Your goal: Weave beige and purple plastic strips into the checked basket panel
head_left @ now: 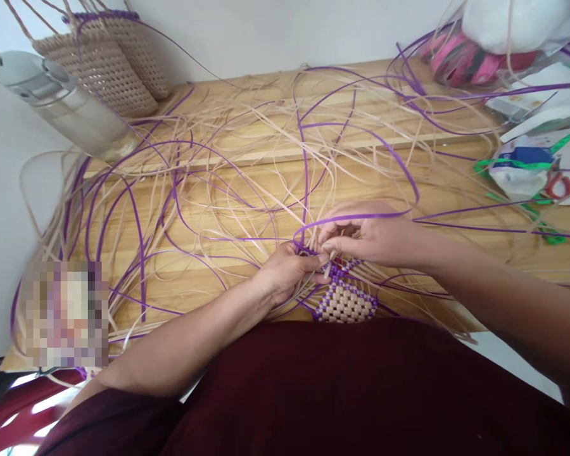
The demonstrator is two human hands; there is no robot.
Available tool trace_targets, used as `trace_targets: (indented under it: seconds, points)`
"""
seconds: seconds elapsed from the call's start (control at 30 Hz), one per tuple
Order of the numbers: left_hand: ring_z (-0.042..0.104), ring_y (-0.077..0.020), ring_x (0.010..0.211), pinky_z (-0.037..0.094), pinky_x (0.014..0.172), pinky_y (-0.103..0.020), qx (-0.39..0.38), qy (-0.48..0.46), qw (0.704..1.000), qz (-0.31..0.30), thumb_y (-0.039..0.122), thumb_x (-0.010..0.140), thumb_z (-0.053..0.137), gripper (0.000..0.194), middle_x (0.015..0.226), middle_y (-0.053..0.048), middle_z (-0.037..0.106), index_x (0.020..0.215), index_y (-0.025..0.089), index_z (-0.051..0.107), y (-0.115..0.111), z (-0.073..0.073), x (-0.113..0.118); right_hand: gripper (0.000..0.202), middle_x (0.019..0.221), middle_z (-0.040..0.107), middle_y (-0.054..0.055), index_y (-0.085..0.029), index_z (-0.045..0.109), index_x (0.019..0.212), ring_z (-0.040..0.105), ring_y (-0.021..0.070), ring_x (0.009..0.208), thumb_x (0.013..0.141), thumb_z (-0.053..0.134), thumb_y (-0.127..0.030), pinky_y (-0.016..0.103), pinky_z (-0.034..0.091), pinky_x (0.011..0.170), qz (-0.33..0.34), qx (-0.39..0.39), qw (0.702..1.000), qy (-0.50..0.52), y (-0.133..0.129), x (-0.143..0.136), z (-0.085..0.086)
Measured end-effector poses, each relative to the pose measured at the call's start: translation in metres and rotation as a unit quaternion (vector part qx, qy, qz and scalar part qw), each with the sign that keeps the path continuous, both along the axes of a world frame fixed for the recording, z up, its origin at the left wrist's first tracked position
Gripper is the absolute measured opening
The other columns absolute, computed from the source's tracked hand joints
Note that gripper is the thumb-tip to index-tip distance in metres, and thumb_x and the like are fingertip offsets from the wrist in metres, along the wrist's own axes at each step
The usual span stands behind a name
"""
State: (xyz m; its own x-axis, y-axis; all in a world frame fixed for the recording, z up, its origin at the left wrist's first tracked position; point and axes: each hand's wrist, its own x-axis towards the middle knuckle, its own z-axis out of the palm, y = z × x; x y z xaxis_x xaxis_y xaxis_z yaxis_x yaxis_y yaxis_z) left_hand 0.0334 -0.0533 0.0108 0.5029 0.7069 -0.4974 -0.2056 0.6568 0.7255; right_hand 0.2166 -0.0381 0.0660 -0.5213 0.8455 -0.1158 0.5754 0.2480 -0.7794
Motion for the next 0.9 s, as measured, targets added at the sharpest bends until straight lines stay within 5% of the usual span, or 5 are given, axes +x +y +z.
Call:
trace_targets:
  seconds: [0.13, 0.33, 0.57, 0.7, 0.9]
  points:
    - [0.061, -0.0137, 0.073, 0.06, 0.065, -0.031, -0.004, 0.0, 1.0, -0.01, 0.021, 0.059, 0.087, 0.033, 0.078, -0.002, 0.062, 0.081, 0.01, 0.066, 0.001, -0.002, -0.002, 0.011, 0.097, 0.071, 0.004, -0.022, 0.072, 0.086, 0.063, 0.0197, 0.096, 0.083, 0.061, -0.025, 0.033, 0.047, 0.09, 0.025, 0.058, 0.997, -0.039, -0.006, 0.01, 0.003]
    - [0.063, -0.0131, 0.068, 0.059, 0.064, -0.03, 0.002, -0.019, 1.0, -0.004, 0.024, 0.058, 0.089, 0.034, 0.073, -0.002, 0.062, 0.076, 0.009, 0.065, 0.0, -0.004, -0.002, 0.024, 0.097, 0.071, 0.003, -0.02, 0.069, 0.101, 0.062, 0.0168, 0.084, 0.089, 0.054, -0.033, 0.029, 0.044, 0.079, 0.061, -0.091, 0.989, -0.095, -0.002, 0.016, 0.0]
    - [0.062, -0.0138, 0.067, 0.058, 0.064, -0.031, 0.002, -0.011, 1.0, 0.002, 0.025, 0.057, 0.089, 0.035, 0.071, -0.003, 0.062, 0.076, 0.008, 0.066, -0.001, -0.005, 0.0, 0.013, 0.078, 0.064, 0.0, -0.018, 0.063, 0.083, 0.053, 0.0122, 0.068, 0.079, 0.057, -0.028, 0.024, 0.038, 0.062, 0.048, -0.123, 0.985, -0.115, 0.004, 0.008, -0.001]
    - [0.061, -0.014, 0.07, 0.059, 0.064, -0.033, 0.007, -0.002, 1.0, 0.02, 0.022, 0.058, 0.087, 0.031, 0.074, -0.002, 0.061, 0.073, 0.01, 0.063, -0.002, -0.003, 0.002, 0.014, 0.079, 0.064, 0.001, -0.019, 0.063, 0.087, 0.053, 0.012, 0.067, 0.086, 0.049, -0.021, 0.025, 0.038, 0.064, 0.081, -0.03, 0.986, -0.144, -0.005, 0.008, -0.004]
    - [0.06, -0.0135, 0.069, 0.06, 0.062, -0.031, 0.02, 0.023, 0.999, 0.026, 0.018, 0.058, 0.086, 0.028, 0.072, -0.003, 0.061, 0.073, 0.009, 0.063, -0.003, -0.002, 0.005, 0.017, 0.087, 0.067, 0.006, -0.02, 0.065, 0.087, 0.057, 0.0196, 0.084, 0.09, 0.048, -0.018, 0.034, 0.042, 0.079, 0.113, 0.224, 0.958, -0.142, -0.018, 0.008, -0.009]
